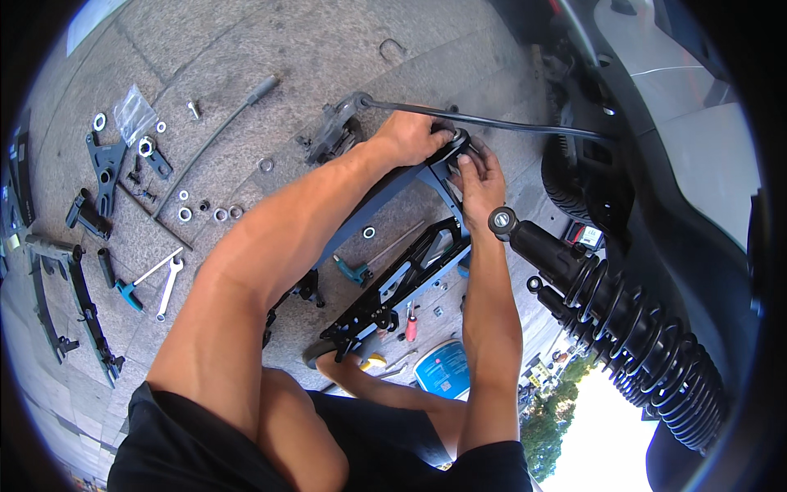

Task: The person installs a black metal suspension bracket under a car. They align the bracket with the shock absorbers, insert bolts and washers, and tighten the fasteners by hand to secure the assembly.

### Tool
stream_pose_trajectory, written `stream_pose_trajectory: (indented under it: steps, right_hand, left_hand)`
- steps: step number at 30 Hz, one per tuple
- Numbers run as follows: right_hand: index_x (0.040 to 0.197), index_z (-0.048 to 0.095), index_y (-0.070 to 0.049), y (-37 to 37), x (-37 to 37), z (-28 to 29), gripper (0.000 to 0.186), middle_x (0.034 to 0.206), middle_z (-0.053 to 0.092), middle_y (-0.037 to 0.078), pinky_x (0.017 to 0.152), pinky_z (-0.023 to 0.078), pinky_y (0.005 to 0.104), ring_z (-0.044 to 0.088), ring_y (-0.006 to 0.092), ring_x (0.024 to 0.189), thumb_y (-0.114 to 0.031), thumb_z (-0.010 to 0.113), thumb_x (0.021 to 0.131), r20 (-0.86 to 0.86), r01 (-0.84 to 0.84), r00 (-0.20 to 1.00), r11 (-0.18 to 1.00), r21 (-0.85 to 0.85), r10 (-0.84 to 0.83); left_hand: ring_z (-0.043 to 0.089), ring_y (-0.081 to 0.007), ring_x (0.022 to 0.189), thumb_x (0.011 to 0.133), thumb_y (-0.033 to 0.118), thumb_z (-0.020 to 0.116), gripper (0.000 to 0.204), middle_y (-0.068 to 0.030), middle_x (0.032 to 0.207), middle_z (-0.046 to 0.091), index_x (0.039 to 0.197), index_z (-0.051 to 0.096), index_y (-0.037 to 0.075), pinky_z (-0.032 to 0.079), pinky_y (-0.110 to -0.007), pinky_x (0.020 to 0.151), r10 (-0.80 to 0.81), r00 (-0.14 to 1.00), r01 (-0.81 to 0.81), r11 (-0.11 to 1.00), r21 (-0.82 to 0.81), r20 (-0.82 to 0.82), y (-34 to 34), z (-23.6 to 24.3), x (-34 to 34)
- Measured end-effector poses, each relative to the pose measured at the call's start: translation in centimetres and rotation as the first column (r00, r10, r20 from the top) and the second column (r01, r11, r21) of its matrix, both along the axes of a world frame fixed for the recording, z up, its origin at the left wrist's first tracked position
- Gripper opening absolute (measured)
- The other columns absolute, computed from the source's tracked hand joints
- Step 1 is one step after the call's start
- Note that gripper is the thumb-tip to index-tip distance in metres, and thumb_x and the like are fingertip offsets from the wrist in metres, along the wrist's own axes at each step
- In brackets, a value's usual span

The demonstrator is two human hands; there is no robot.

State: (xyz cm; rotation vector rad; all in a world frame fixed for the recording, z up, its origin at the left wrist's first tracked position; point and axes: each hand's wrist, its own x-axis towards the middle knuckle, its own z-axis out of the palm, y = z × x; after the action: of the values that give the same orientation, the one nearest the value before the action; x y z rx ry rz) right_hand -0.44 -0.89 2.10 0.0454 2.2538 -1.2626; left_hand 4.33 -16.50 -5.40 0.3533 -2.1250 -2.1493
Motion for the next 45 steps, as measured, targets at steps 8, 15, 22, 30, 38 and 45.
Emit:
stream_pose_trajectory:
  steps: [8,15,22,30,38,45]
  right_hand:
    - [0.137,0.044,-0.007,-1.1,-0.1,0.1,0.047,0.119,0.059,0.010,0.076,0.050,0.0256,0.057,0.0140,0.099,-0.010,0.061,0.093,0.002,0.019,1.000,0.999,0.026,-0.019]
    - [0.136,0.045,-0.007,-1.1,-0.3,-0.1,0.047,0.114,0.060,0.008,0.070,0.049,0.0231,0.057,0.0114,0.093,-0.011,0.061,0.093,0.007,0.010,1.000,1.000,0.027,-0.010]
    - [0.135,0.045,-0.006,-1.0,-0.2,-0.1,0.045,0.113,0.060,0.007,0.066,0.048,0.0207,0.057,0.0095,0.089,-0.009,0.060,0.093,-0.008,0.001,1.000,1.000,0.005,-0.001]
    - [0.136,0.044,-0.006,-1.1,-0.1,-0.3,0.045,0.114,0.059,0.008,0.070,0.049,0.0223,0.056,0.0102,0.092,-0.008,0.059,0.093,-0.012,0.009,1.000,1.000,0.017,-0.009]
    - [0.135,0.044,-0.006,-0.9,-0.1,-0.6,0.045,0.116,0.059,0.007,0.070,0.049,0.0220,0.055,0.0099,0.093,-0.009,0.059,0.093,-0.007,0.011,1.000,1.000,0.002,-0.011]
    - [0.135,0.045,-0.006,-1.1,0.0,-0.5,0.044,0.115,0.059,0.006,0.068,0.048,0.0208,0.055,0.0087,0.091,-0.008,0.059,0.093,-0.006,0.020,1.000,1.000,-0.003,-0.020]
  left_hand:
    - [0.066,-0.0334,0.093,0.084,0.021,0.065,0.022,-0.0187,0.095,0.069,0.099,0.070,0.005,0.050,-0.040,0.082,-0.074,0.986,0.043,0.979,0.198,0.148,0.1,0.1,-0.8]
    - [0.063,-0.0385,0.094,0.085,0.021,0.063,0.025,-0.0233,0.098,0.065,0.097,0.065,0.000,0.050,-0.044,0.082,-0.095,0.993,0.100,0.993,-0.056,0.073,-0.1,0.2,-1.5]
    - [0.062,-0.0356,0.101,0.087,0.022,0.065,0.034,-0.0213,0.108,0.062,0.112,0.060,0.000,0.049,-0.042,0.086,-0.116,0.985,0.117,0.993,-0.003,0.130,0.3,0.2,-1.2]
    - [0.066,-0.0366,0.091,0.083,0.024,0.066,0.025,-0.0211,0.094,0.068,0.096,0.069,0.003,0.051,-0.043,0.080,-0.007,0.989,0.004,1.000,0.018,0.147,0.3,0.5,-0.9]
    - [0.065,-0.0373,0.093,0.084,0.023,0.065,0.024,-0.0197,0.096,0.068,0.097,0.071,0.005,0.051,-0.043,0.083,-0.121,0.985,0.130,0.989,-0.068,0.120,-0.8,0.7,-1.0]
    - [0.064,-0.0384,0.096,0.081,0.020,0.066,0.026,-0.0201,0.100,0.067,0.103,0.067,0.006,0.051,-0.044,0.083,-0.011,0.996,0.014,0.999,-0.037,0.084,-0.6,0.9,-0.7]
